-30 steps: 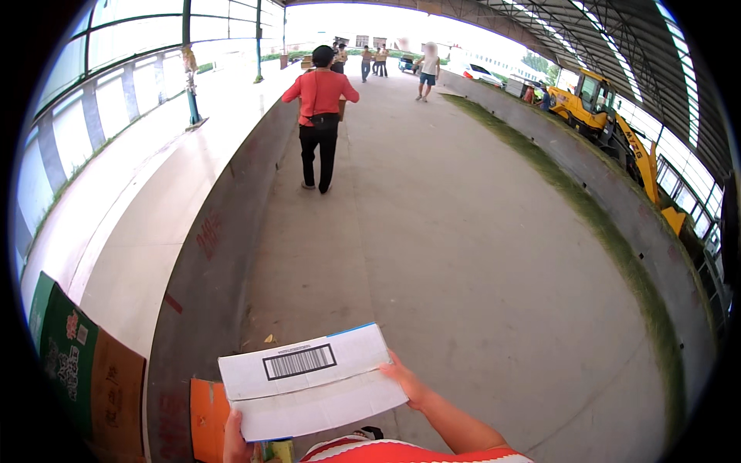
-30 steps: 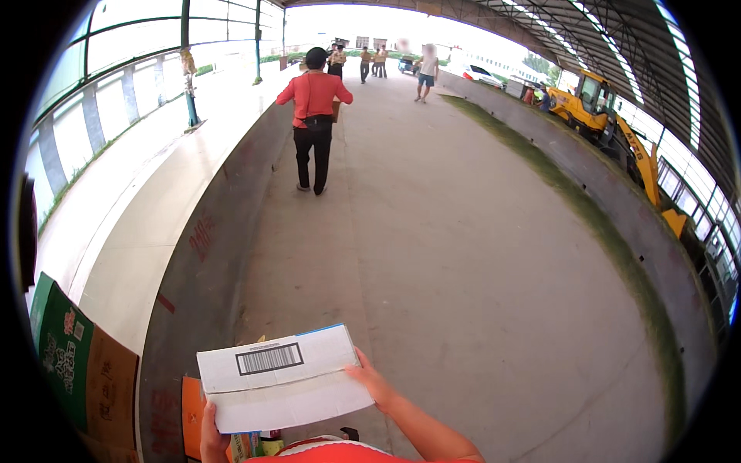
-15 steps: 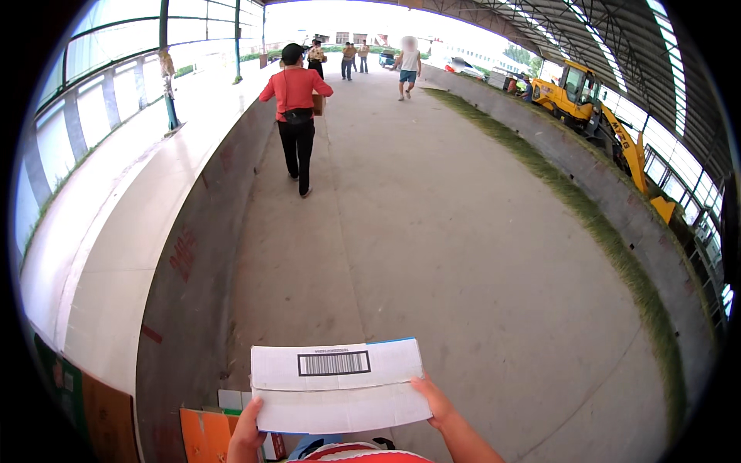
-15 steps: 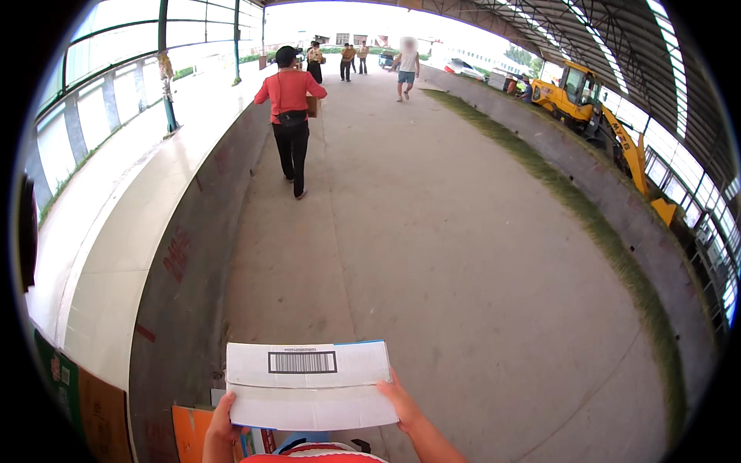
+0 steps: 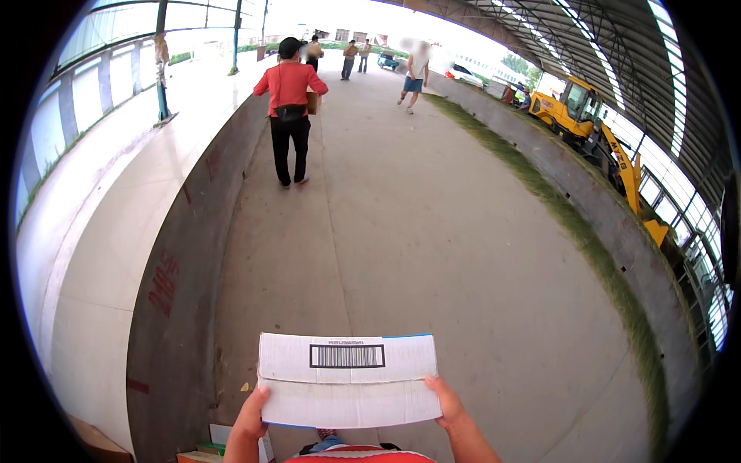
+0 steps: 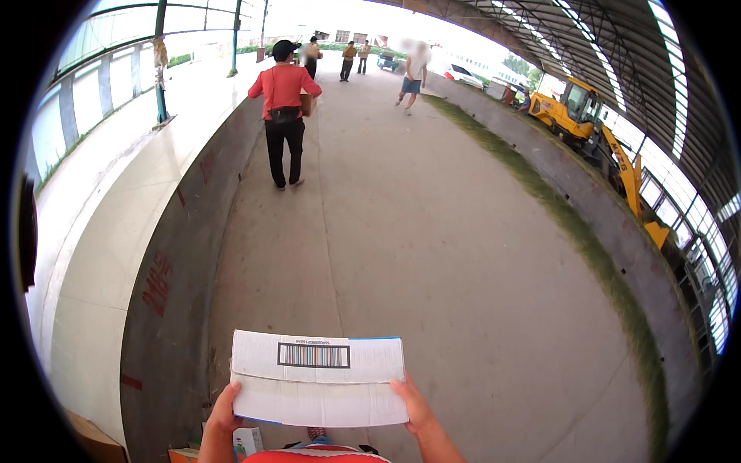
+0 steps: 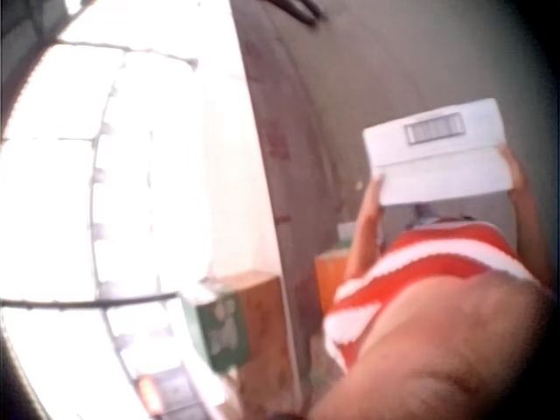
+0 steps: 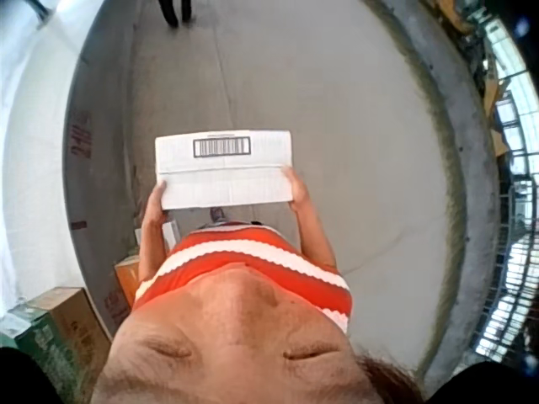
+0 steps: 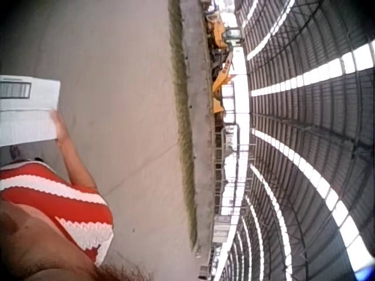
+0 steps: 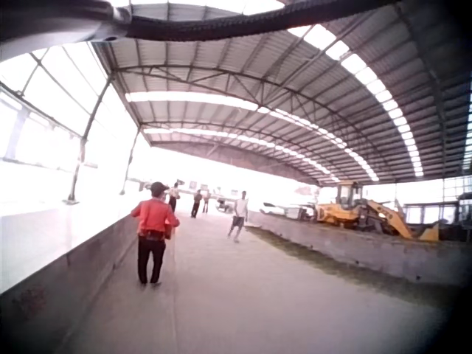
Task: The person receives cardboard boxes from a woman in a red shirt and stacks them on a raised concrete ledge. The person handles boxes of various sizes, placing them one by one onto the ledge in a covered outdoor area.
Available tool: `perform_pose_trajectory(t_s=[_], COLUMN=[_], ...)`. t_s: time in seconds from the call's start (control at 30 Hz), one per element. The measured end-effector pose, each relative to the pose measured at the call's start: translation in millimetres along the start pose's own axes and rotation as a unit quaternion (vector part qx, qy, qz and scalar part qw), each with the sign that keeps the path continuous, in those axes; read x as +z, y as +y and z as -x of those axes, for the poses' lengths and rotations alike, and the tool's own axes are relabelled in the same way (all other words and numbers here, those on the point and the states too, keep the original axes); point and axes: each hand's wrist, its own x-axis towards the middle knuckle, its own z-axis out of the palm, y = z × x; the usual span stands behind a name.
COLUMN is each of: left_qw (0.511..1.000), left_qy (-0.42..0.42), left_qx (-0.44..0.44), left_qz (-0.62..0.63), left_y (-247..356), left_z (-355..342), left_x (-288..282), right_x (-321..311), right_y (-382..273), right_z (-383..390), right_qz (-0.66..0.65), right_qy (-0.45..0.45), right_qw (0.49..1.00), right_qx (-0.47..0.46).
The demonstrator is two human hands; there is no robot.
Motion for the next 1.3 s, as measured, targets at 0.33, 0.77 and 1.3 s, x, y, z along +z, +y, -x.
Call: perform_pose_trajectory(t_s=[0.33,0.77,1.3], left_qw=[0.998,0.998,0.997], left_qy=[-0.009,-0.009,-0.028], left_qx=[-0.023,0.031,-0.028], left_qz=[-0.062,-0.057,-0.059], left_y=[59.3,107.2,126.6], left_z=[2.1,-88.6,-207.1], left_x=[11.7,47.9,82.6], right_x=[31.7,40.1,13.3], right_y=[3.1,-80.3,-113.3], right_z=[24.8,-93.3,-170.7], right_qz=[-0.044,-0.022,-0.019], right_qy=[0.072,0.010,0.095], right_qw=[0.996,0.998,0.993], right_qx=[-0.031,-0.059,-0.068])
